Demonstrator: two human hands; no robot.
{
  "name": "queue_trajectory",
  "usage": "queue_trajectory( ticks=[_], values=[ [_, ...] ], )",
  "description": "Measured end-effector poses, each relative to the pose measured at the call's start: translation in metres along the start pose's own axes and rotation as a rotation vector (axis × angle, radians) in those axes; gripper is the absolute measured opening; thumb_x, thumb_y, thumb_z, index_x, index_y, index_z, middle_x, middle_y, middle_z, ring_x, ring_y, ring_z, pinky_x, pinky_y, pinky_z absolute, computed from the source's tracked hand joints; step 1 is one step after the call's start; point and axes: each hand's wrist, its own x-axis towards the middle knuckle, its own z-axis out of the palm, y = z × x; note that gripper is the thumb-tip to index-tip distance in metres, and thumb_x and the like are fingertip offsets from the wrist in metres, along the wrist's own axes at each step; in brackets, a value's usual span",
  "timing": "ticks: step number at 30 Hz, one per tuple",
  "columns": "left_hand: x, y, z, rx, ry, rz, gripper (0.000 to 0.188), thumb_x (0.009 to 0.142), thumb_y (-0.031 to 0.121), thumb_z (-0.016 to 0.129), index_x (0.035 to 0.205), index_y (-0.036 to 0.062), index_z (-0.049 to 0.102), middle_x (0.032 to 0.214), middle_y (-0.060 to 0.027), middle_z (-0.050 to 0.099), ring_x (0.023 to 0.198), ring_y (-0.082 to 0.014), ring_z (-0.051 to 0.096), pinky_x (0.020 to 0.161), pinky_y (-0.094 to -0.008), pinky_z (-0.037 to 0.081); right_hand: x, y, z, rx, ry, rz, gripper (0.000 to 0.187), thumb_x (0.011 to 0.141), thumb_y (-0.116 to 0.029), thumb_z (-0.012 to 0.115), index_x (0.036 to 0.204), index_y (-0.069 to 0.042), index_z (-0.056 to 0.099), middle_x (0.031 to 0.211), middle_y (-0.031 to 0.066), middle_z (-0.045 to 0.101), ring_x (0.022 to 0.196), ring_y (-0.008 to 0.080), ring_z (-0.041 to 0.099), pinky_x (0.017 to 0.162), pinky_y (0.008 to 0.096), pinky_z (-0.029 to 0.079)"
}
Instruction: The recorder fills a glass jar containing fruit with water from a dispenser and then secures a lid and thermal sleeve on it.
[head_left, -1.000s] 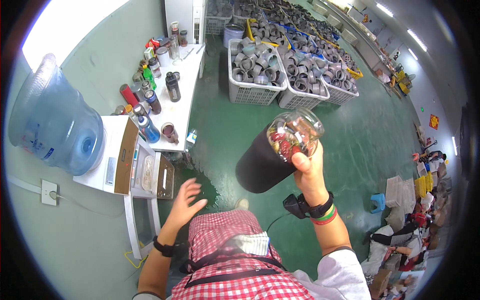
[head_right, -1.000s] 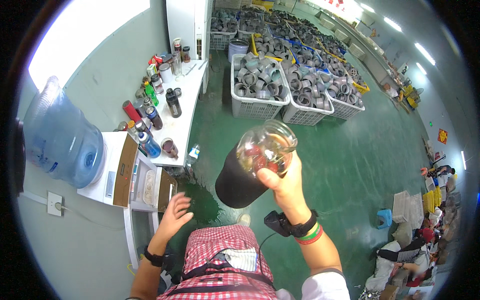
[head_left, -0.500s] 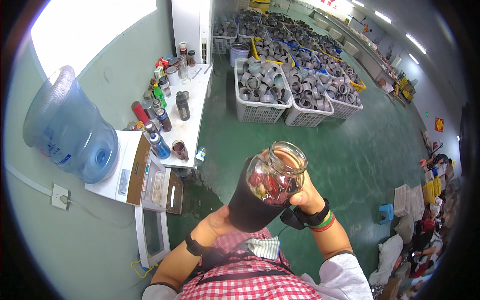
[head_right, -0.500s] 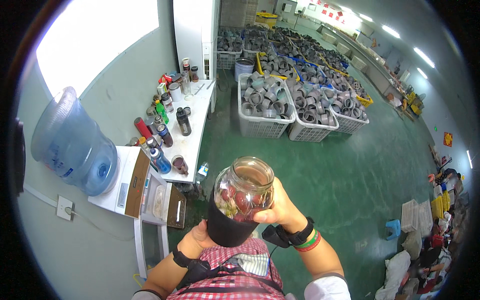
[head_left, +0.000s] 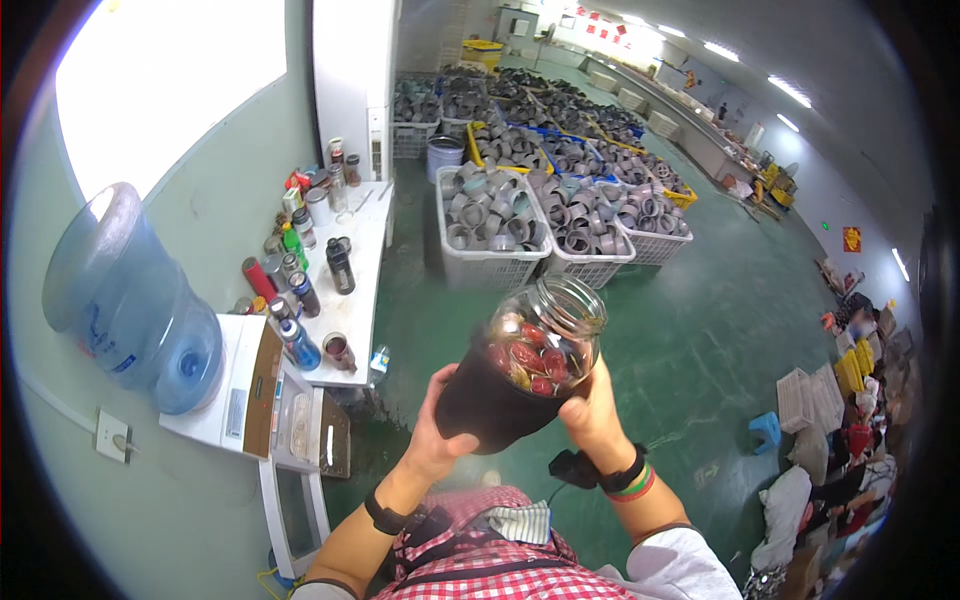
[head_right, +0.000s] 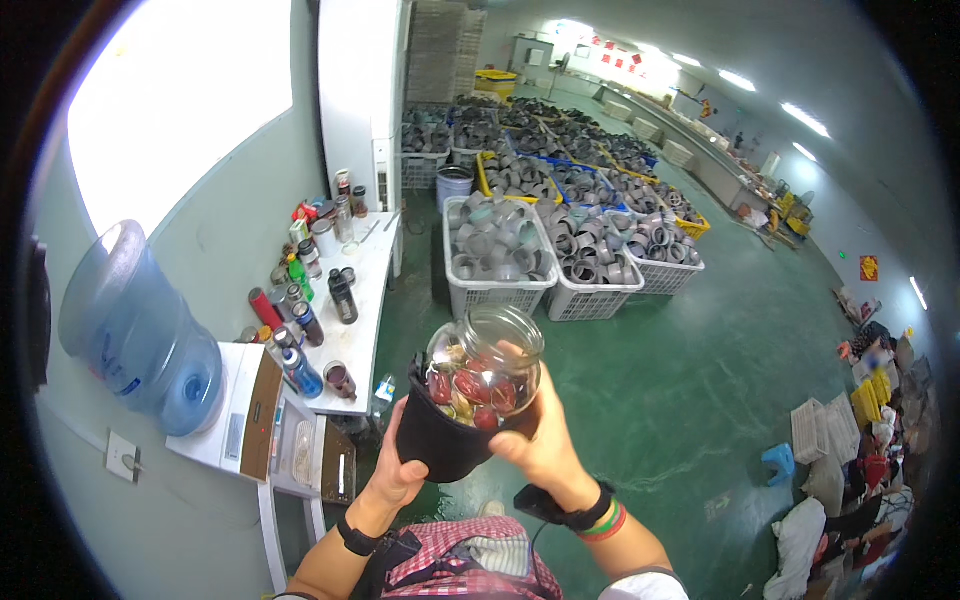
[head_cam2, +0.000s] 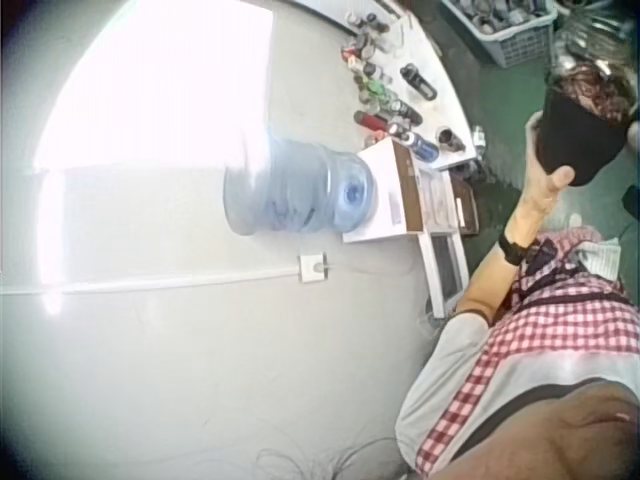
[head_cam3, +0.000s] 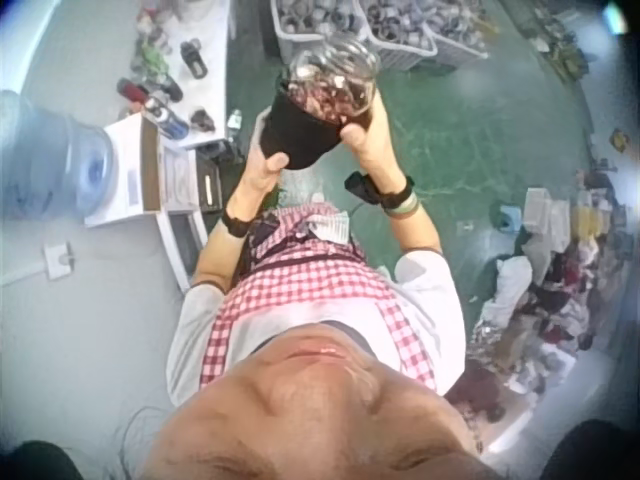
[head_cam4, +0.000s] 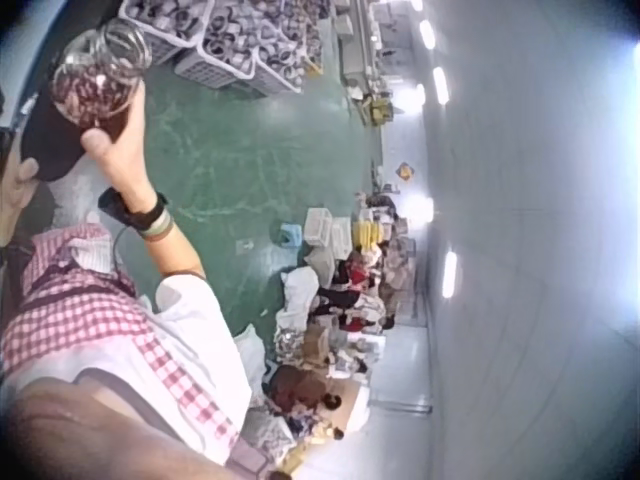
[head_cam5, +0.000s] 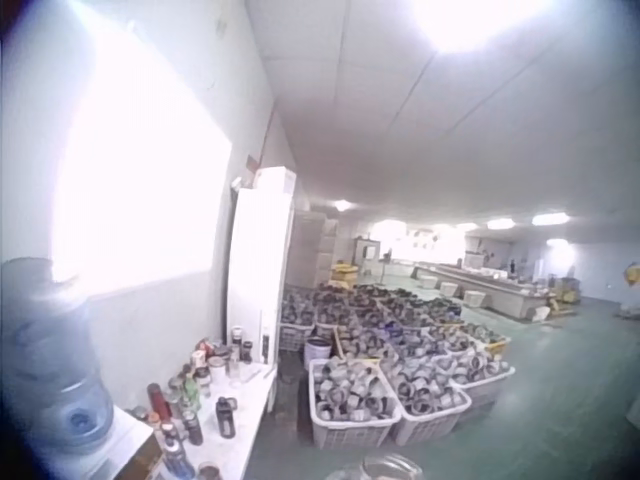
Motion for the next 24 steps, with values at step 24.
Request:
queue_trajectory(
  ticks=[24],
  values=[
    [0.185,-0.132,0.074,0.658,-0.441,0.125,0.117,0.054,0.014,0.089,0.146,0.0078,0.016,0.148,-0.0214,0.026,0.137,-0.0349,0.03,0.113,-0.0458,0.026,0.015,-0.041,-0.182,-0.336,0.431,-0.283,0.105,0.056,-0.025,0.09,0.137,0.005,0.03,0.131,0.0161,0.048,0.122,0.0241,0.049,0.106,0.0372,0.038]
  ],
)
